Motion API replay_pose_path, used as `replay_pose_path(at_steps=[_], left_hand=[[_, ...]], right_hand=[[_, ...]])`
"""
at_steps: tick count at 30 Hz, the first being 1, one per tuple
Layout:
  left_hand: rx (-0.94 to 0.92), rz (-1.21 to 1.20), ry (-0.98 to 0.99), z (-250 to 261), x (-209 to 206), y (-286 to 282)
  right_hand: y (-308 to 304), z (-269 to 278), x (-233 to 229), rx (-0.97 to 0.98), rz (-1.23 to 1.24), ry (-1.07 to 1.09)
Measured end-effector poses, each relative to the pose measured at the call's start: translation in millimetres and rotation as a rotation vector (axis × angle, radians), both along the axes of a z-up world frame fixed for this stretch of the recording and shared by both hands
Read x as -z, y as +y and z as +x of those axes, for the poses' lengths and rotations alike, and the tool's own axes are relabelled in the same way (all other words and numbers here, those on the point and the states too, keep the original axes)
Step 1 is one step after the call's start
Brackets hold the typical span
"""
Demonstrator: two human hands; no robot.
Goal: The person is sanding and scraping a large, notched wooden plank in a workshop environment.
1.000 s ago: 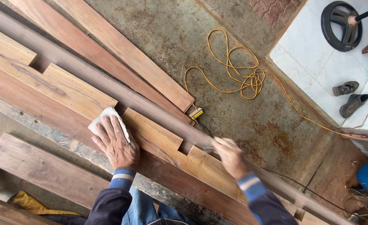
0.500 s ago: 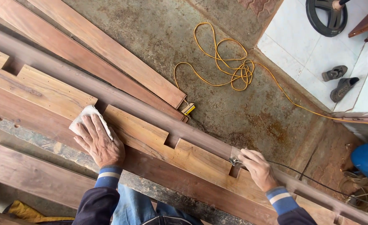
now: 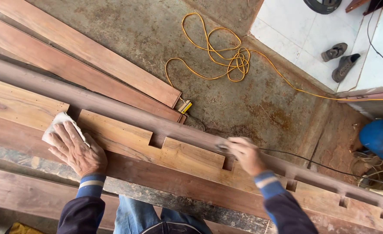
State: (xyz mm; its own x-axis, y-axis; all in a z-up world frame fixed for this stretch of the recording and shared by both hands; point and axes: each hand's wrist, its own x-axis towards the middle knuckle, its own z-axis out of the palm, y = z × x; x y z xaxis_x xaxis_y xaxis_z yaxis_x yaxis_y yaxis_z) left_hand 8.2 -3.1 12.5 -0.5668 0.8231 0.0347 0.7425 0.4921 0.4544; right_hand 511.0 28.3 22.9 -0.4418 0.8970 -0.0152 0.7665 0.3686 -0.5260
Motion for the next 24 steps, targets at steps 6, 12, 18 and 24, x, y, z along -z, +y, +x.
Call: replay_pose_path(at_steps=[6, 12, 18, 24], left_hand=[[-0.010, 0.014, -0.032, 2.3, -4.4, 1.0], [-0.029, 0.002, 0.025, -2.0, 11.1, -1.7], [0.023, -0.058, 0.218, -12.9, 36.7, -3.8], [0.169, 0.017, 0.090, -57.4, 10.6, -7.4]], right_hand=[[-74.9, 178.0, -20.4, 0.283, 0.029, -0.211], [-28.4, 49.8, 26.5, 0.130, 0.121, -0.051], [15.9, -87.4, -1.5, 0.012, 0.136, 0.238], [22.9, -26.3, 47.6, 0.037, 0.042, 0.135]])
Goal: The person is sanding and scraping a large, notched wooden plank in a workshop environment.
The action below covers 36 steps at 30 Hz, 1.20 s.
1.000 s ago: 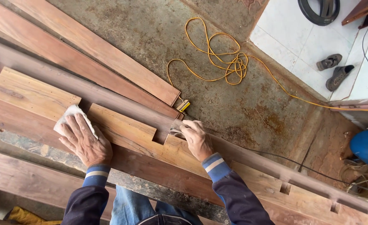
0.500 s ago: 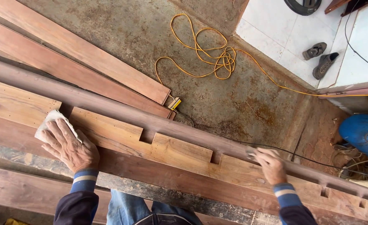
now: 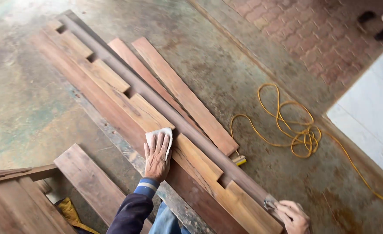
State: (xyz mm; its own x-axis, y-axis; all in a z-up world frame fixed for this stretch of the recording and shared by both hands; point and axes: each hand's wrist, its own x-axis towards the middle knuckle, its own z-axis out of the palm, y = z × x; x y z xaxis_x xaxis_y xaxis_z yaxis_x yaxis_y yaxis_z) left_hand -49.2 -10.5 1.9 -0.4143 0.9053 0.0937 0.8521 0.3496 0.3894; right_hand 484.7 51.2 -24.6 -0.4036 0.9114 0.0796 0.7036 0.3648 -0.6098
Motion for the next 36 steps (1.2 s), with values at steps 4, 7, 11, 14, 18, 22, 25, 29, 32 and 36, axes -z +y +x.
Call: replay_pose_path(at_steps=[4, 7, 11, 14, 18, 22, 25, 29, 32, 36], left_hand=[[0.016, 0.058, 0.026, -34.0, 2.5, 9.5], [-0.058, 0.005, 0.058, -33.3, -1.2, 14.5], [-0.024, -0.011, 0.053, -37.0, -4.3, 16.7], [-0.023, -0.021, 0.035, -38.9, -3.9, 17.3], [-0.015, -0.037, -0.009, -42.7, 0.8, 16.7], [0.010, -0.079, -0.070, -43.7, 12.1, 14.9], [0.038, -0.132, -0.103, -42.9, 29.4, 13.4], [0.013, 0.075, 0.024, -35.7, 49.0, 5.7], [0.007, 0.102, 0.049, -35.7, 50.5, 7.8], [-0.007, 0.179, 0.115, -33.4, 57.6, 7.8]], right_hand=[[30.3, -73.8, 11.7, -0.010, 0.056, 0.108], [64.2, -193.8, -20.3, -0.126, -0.006, 0.112], [117.6, -356.6, -6.7, -0.274, 0.007, 0.182], [147.9, -465.9, 1.2, -0.324, 0.045, 0.253], [173.4, -541.7, 20.4, -0.391, 0.101, 0.368], [155.1, -481.5, 0.9, -0.394, -0.098, 0.226], [140.1, -436.8, -25.1, -0.349, -0.301, 0.311], [147.3, -454.7, -15.0, -0.304, -0.074, 0.075], [173.0, -545.9, -5.0, -0.309, -0.132, 0.157], [209.9, -680.1, 8.0, -0.334, -0.129, 0.350]])
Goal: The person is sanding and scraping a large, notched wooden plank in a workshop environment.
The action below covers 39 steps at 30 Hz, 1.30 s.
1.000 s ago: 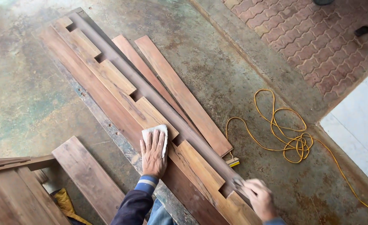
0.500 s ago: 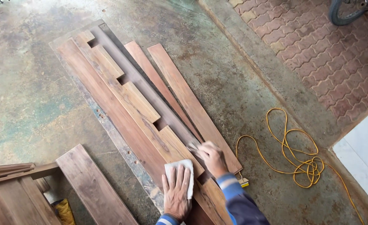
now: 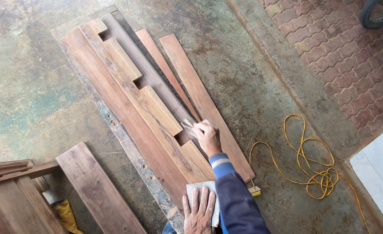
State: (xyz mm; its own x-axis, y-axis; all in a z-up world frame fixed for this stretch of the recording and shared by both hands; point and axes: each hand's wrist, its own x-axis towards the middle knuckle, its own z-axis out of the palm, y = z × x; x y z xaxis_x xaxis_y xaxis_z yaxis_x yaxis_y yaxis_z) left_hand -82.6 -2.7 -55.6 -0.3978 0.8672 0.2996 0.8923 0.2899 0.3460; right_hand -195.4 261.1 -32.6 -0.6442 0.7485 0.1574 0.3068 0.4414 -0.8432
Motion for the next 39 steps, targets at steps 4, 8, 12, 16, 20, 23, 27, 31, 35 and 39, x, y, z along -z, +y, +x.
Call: replay_pose_path(at_steps=[4, 8, 12, 16, 20, 23, 27, 31, 35, 39], left_hand=[[0.027, -0.095, 0.010, -1.9, -1.3, -6.8], [0.062, -0.071, -0.104, -4.4, -16.2, -2.1], [0.066, -0.086, -0.142, -7.0, -24.9, -2.4], [0.093, -0.136, -0.190, -11.1, -35.1, 1.4], [0.121, -0.353, -0.285, -18.3, -52.1, 9.9], [0.093, -0.375, -0.245, -15.8, -48.5, 9.5], [0.030, -0.210, -0.190, -11.3, -60.3, 6.9], [0.022, -0.232, -0.172, 11.4, -58.4, -4.0], [-0.065, -0.120, -0.232, 109.3, -63.9, -33.9], [-0.050, -0.058, -0.316, 227.0, -63.1, -63.5]], right_hand=[[-8.3, 22.5, -5.3, -0.004, 0.029, 0.013], [-43.9, 149.9, -41.5, -0.023, 0.003, -0.140], [-92.6, 319.8, -34.1, 0.139, 0.077, -0.307], [-103.3, 323.5, -39.0, 0.258, 0.046, -0.386], [-84.6, 239.8, -28.5, 0.186, 0.049, -0.215], [-67.5, 187.8, -16.7, 0.162, 0.051, -0.106], [-73.2, 217.0, -19.2, 0.123, 0.135, -0.069], [-103.6, 357.7, -32.6, 0.104, 0.073, -0.110], [-161.1, 552.6, -68.6, 0.154, 0.023, -0.268], [-228.6, 743.2, -83.2, 0.282, 0.035, -0.446]])
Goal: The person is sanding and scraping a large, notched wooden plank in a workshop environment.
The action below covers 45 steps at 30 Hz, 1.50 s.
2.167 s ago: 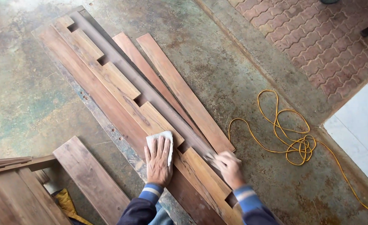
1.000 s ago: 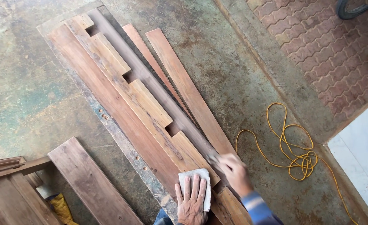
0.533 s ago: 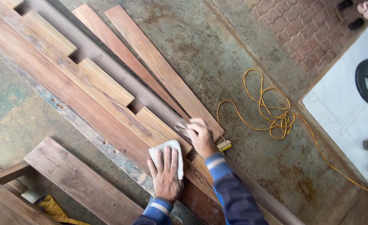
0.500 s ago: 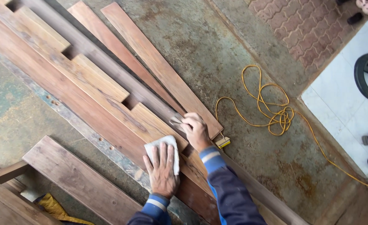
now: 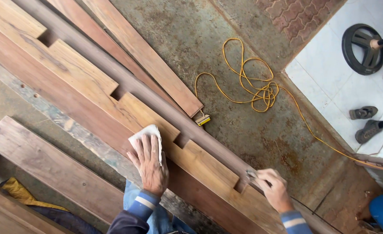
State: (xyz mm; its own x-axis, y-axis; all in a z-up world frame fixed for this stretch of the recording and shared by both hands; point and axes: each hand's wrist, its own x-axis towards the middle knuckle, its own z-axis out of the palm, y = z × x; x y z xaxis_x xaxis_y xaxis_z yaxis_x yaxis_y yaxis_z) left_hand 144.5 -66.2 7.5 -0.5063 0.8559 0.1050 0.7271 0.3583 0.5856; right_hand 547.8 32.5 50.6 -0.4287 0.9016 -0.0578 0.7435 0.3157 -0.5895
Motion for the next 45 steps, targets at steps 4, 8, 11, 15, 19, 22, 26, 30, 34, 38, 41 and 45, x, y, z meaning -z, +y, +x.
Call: replay_pose_path(at_steps=[4, 8, 11, 15, 19, 22, 26, 30, 34, 38, 41, 45], left_hand=[[-0.029, -0.020, -0.016, 50.1, -0.8, -4.6], [-0.030, -0.168, 0.109, 52.1, 2.6, -5.1], [-0.022, -0.168, 0.154, 50.7, 5.3, -5.9], [-0.032, -0.167, 0.169, 52.8, 5.5, -7.6], [-0.038, -0.115, 0.129, 53.1, -2.7, -3.7], [-0.040, -0.108, 0.133, 52.4, -0.3, -4.6], [-0.042, -0.083, 0.160, 54.4, 3.2, -5.7], [-0.055, -0.087, 0.150, 55.0, 0.5, -6.2], [-0.057, -0.096, 0.141, 55.8, 5.5, -6.3], [-0.024, -0.076, 0.174, 53.5, 1.6, -5.7], [-0.041, -0.096, 0.166, 52.9, 1.1, -3.1], [-0.050, -0.101, 0.138, 53.9, 1.9, -4.0]], right_hand=[[-34.2, 90.5, 4.3, 0.144, -0.020, -0.120], [-28.5, 39.1, 29.8, 0.024, 0.119, 0.004], [-2.6, -49.9, 37.8, -0.050, 0.150, 0.153], [4.1, -78.5, 39.9, -0.058, 0.198, 0.207], [-16.9, 24.0, 45.9, -0.013, 0.070, 0.195], [-30.5, 95.0, 22.3, 0.032, -0.011, 0.113], [-22.4, 92.1, 4.1, 0.051, -0.067, 0.095], [-0.8, 44.4, 3.7, 0.238, -0.397, -0.082], [-6.7, 40.1, 51.2, 0.085, 0.011, 0.053], [-13.9, 83.1, 31.0, 0.142, -0.278, -0.011], [-29.4, 130.4, 9.7, 0.179, -0.363, -0.047], [-36.1, 124.1, 21.2, 0.140, -0.162, 0.031]])
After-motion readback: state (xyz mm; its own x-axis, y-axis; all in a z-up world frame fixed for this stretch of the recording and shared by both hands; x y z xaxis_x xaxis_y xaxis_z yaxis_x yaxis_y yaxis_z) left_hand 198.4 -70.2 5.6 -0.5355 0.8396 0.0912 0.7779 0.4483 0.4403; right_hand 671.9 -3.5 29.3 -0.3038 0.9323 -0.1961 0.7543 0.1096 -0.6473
